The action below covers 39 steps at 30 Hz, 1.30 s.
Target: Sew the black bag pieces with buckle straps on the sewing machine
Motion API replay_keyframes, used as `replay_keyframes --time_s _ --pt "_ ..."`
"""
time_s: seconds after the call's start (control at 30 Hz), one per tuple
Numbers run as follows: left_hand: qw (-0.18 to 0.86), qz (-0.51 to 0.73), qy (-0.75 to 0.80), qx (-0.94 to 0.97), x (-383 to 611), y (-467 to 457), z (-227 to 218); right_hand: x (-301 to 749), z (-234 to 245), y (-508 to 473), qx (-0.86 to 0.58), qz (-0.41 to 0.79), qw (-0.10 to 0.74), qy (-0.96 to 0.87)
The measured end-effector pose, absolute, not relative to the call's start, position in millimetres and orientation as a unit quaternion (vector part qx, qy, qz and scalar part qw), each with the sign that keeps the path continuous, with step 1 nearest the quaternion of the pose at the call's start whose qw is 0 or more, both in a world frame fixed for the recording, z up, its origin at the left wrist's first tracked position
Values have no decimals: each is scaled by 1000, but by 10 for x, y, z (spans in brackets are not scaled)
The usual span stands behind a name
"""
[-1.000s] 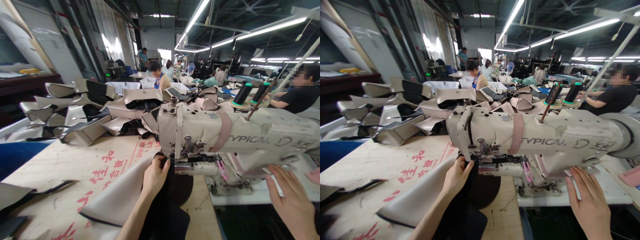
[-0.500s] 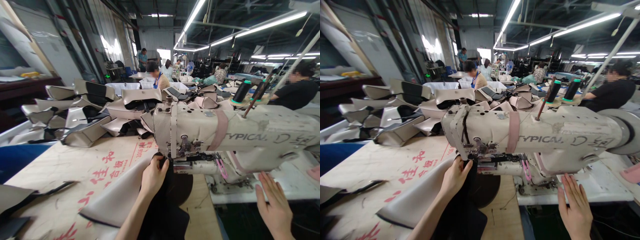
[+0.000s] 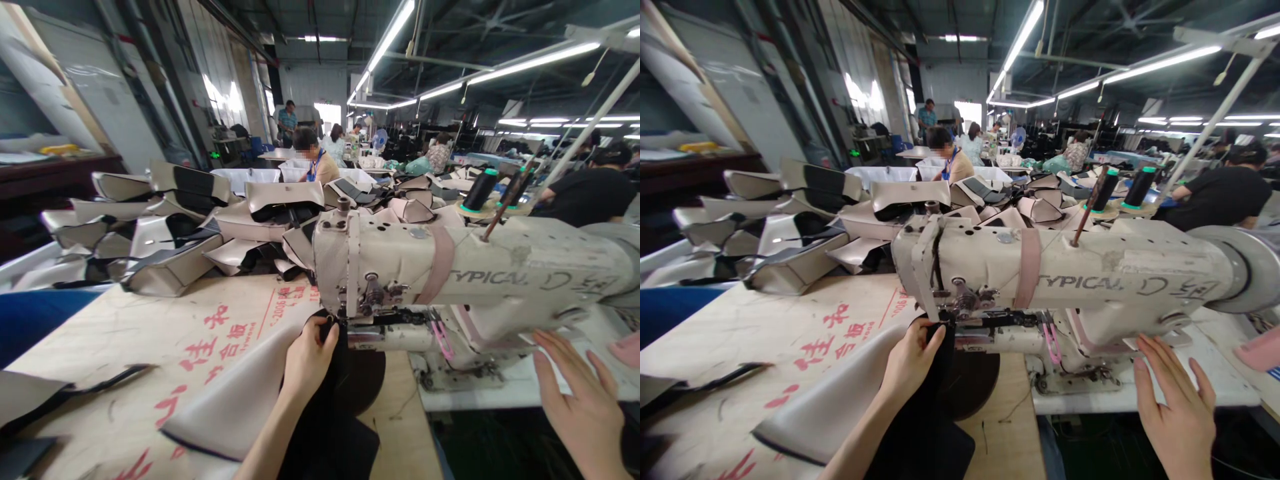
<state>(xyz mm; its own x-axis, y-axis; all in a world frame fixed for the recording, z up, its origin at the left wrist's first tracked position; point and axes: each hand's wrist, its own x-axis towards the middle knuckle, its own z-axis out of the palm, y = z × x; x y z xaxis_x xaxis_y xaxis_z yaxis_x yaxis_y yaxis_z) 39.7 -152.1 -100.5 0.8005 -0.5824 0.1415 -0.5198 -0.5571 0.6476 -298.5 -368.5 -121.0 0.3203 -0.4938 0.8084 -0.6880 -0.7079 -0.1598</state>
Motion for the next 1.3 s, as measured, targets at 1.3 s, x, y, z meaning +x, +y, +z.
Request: replay_keyframes --time_s 1.3 --pt "313 -76 -322 890 702 -1742 -954 -2929 -1322 -3652 813 431 136 -368"
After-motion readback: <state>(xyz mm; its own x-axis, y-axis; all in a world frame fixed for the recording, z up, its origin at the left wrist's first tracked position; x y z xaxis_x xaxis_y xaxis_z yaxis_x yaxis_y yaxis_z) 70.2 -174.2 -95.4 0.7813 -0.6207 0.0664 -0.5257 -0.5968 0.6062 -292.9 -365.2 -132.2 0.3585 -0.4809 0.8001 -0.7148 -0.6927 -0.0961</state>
